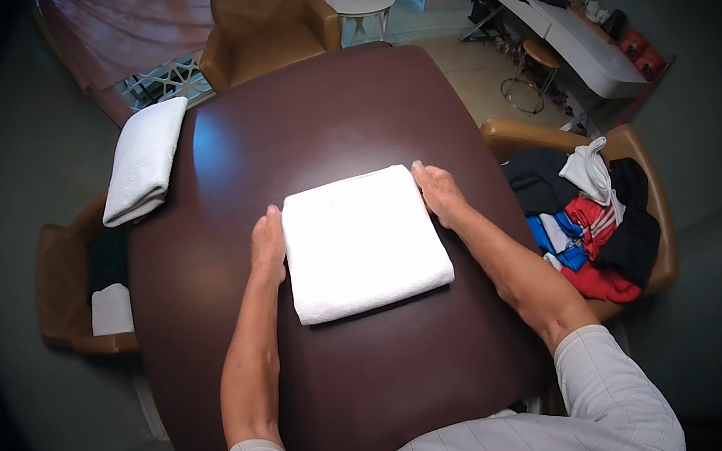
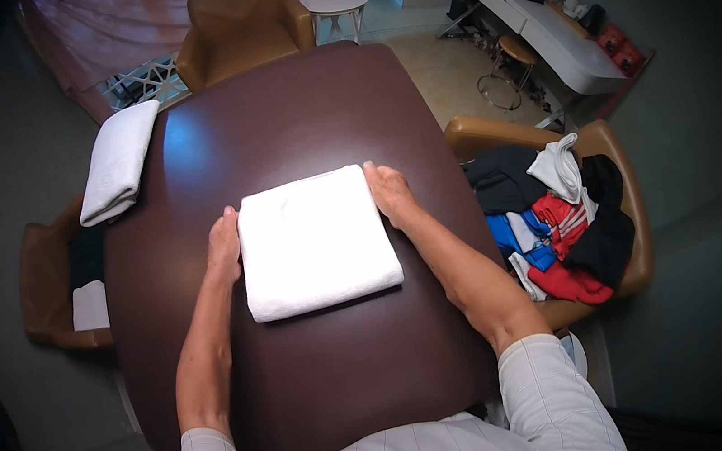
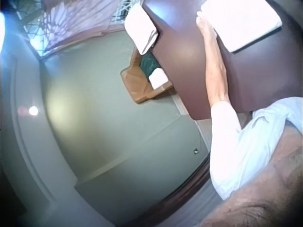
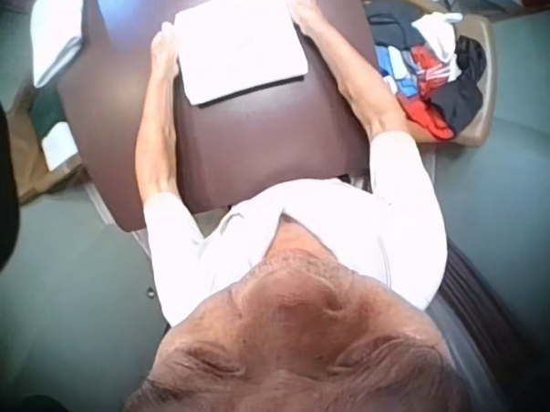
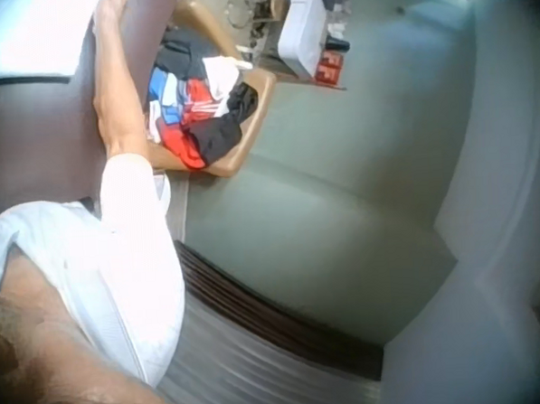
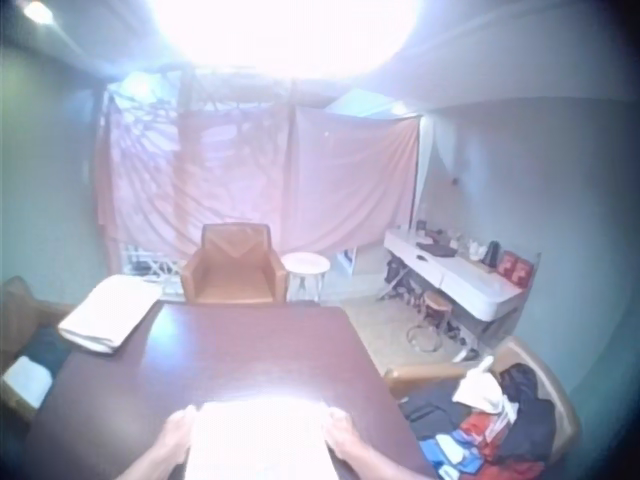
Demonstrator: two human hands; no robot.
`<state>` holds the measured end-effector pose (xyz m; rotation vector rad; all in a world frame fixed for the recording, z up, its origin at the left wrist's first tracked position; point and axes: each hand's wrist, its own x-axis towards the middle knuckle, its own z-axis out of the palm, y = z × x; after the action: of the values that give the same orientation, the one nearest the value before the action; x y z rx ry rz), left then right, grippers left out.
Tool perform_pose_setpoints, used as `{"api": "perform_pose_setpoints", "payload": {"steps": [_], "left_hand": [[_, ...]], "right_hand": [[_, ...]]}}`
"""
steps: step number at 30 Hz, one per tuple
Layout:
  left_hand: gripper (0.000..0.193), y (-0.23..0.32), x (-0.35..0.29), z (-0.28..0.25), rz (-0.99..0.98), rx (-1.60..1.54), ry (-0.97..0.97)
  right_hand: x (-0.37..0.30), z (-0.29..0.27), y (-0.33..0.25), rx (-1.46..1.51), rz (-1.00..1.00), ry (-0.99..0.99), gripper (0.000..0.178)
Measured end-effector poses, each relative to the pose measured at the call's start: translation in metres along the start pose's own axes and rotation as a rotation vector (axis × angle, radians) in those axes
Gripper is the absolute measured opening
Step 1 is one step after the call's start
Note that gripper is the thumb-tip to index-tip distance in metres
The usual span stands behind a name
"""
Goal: The person folds multiple white towels on a table, smoothing and aligning each one before stacking them. Towels are handled one at a time and placed in a neat pile on the table.
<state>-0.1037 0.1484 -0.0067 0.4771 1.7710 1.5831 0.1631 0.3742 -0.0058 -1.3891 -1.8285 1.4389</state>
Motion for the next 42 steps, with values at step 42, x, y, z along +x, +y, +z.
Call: {"api": "perform_pose_setpoints", "payload": {"steps": [42], "left_hand": [[0.071,-0.006,-0.098,0.036,0.306,1.306,-0.184]], "right_hand": [[-0.117,0.038,-0.001,-0.931,-0.471,-0.231,0.068]]}}
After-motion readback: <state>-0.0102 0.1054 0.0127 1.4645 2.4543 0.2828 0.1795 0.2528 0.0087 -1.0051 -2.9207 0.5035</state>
